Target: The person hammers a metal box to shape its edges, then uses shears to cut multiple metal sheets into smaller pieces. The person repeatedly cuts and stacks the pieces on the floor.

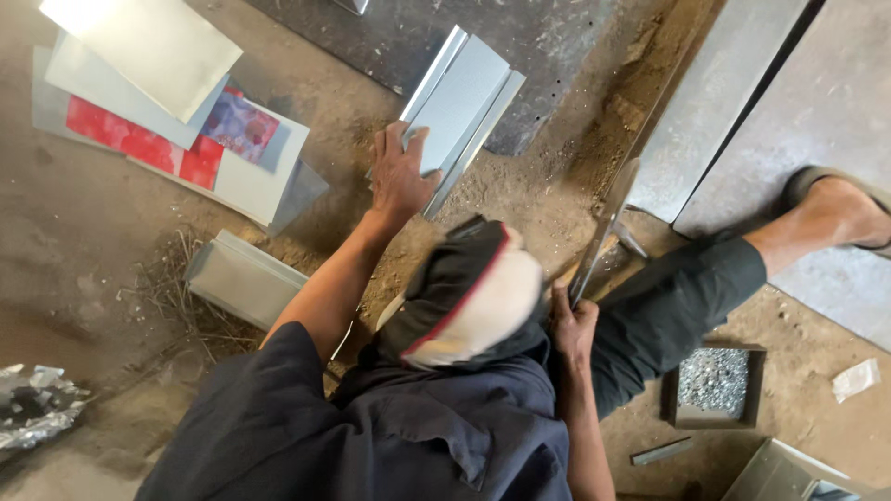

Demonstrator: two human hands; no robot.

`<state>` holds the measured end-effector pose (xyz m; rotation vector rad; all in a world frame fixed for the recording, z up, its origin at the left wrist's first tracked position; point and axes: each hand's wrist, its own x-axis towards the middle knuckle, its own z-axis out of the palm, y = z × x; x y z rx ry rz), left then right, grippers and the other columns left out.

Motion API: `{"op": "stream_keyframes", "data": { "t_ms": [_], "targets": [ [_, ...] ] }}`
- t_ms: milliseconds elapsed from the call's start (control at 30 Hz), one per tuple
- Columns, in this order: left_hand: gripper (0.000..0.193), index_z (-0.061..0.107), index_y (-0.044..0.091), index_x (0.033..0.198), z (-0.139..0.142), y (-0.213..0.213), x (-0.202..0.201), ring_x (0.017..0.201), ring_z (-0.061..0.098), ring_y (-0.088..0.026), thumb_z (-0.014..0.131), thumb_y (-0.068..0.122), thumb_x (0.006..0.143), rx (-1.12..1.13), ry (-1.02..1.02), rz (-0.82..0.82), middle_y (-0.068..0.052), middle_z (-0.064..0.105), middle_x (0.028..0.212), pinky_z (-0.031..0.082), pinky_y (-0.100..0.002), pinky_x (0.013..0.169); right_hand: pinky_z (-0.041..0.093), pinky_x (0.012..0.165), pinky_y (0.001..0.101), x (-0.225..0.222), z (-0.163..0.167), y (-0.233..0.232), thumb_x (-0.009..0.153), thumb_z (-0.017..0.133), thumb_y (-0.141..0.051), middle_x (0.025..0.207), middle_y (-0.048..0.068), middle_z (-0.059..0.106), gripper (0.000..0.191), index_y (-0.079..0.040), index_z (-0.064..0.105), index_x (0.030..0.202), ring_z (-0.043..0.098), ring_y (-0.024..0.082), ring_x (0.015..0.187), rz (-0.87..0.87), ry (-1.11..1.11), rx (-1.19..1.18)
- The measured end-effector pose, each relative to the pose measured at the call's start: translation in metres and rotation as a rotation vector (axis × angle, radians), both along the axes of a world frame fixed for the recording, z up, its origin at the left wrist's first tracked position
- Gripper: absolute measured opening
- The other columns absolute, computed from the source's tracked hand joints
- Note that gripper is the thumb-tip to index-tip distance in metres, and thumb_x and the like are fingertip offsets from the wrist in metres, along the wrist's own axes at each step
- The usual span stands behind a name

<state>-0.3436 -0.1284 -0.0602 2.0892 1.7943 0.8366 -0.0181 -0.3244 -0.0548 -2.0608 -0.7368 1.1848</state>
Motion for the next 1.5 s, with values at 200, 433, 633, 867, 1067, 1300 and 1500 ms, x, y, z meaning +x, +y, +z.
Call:
{"op": "stream_keyframes", "data": {
  "t_ms": [200, 433, 633, 867, 1067, 1300, 1500],
  "targets": [
    [0.071, 0.06, 0.015, 0.133, -0.006, 0.002, -0.01, 0.117, 0.046, -0.042, 0.089, 0.027, 0.07, -0.087, 0.106, -0.015, -0.019, 0.047, 0.126, 0.04, -0.055, 0.098, 0.055, 0.082, 0.0261, 0.043, -0.038, -0.023, 0.1, 0.058, -0.018, 0.111, 0.004, 0.071, 0.024, -0.001, 0.063, 0.117, 0.066, 0.01, 0.095, 0.069, 0.146, 0.314],
    [0.082, 0.053, 0.018, 0.136, -0.006, 0.011, -0.02, 0.117, 0.047, -0.04, 0.09, 0.03, 0.064, -0.22, 0.074, -0.019, -0.018, 0.046, 0.123, 0.042, -0.053, 0.098, 0.045, 0.074, 0.0322, 0.055, 0.016, -0.025, 0.11, 0.063, -0.018, 0.095, 0.013, 0.068, 0.028, 0.009, 0.07, 0.107, 0.058, 0.015, 0.082, 0.132, -0.209, 0.122],
    [0.099, 0.04, 0.009, 0.149, 0.023, 0.018, -0.005, 0.121, 0.045, -0.046, 0.087, 0.023, 0.063, -0.122, -0.085, -0.043, -0.024, 0.045, 0.127, 0.038, -0.055, 0.098, 0.05, 0.078, 0.0285, 0.023, 0.018, 0.004, 0.111, 0.064, -0.027, 0.106, 0.001, 0.065, 0.032, 0.004, 0.061, 0.119, 0.057, 0.009, 0.093, 0.303, -0.077, 0.444],
    [0.094, 0.042, 0.006, 0.153, 0.083, 0.066, 0.028, 0.126, 0.049, -0.04, 0.084, 0.017, 0.07, -0.09, -0.15, -0.374, -0.021, 0.047, 0.14, 0.042, -0.048, 0.106, 0.05, 0.067, 0.0321, -0.004, 0.01, 0.013, 0.105, 0.052, -0.037, 0.091, 0.009, 0.057, 0.042, -0.008, 0.064, 0.133, 0.054, 0.015, 0.077, 0.352, 0.13, -0.072],
    [0.104, 0.042, 0.006, 0.151, 0.122, 0.094, 0.072, 0.121, 0.05, -0.036, 0.088, 0.017, 0.058, 0.009, 0.094, -0.568, -0.019, 0.053, 0.131, 0.039, -0.048, 0.1, 0.057, 0.078, 0.0343, -0.014, 0.037, 0.029, 0.104, 0.05, -0.034, 0.106, 0.01, 0.067, 0.041, -0.01, 0.06, 0.135, 0.064, 0.019, 0.091, 0.372, 0.09, 0.021],
    [0.103, 0.04, 0.002, 0.153, 0.136, 0.087, 0.092, 0.121, 0.053, -0.033, 0.088, 0.016, 0.062, -0.001, 0.025, -0.599, -0.014, 0.057, 0.125, 0.041, -0.046, 0.102, 0.06, 0.085, 0.036, -0.008, 0.05, 0.023, 0.105, 0.051, -0.031, 0.108, 0.014, 0.064, 0.039, -0.009, 0.059, 0.137, 0.063, 0.02, 0.108, 0.349, 0.146, 0.153],
    [0.096, 0.045, 0.003, 0.15, 0.146, 0.078, 0.101, 0.119, 0.054, -0.032, 0.085, 0.013, 0.064, 0.045, 0.102, -0.668, -0.014, 0.057, 0.124, 0.041, -0.045, 0.099, 0.058, 0.088, 0.0367, -0.002, 0.046, 0.024, 0.105, 0.052, -0.033, 0.114, 0.018, 0.061, 0.043, -0.009, 0.058, 0.14, 0.061, 0.022, 0.114, 0.313, 0.18, 0.141]
  ]
}}
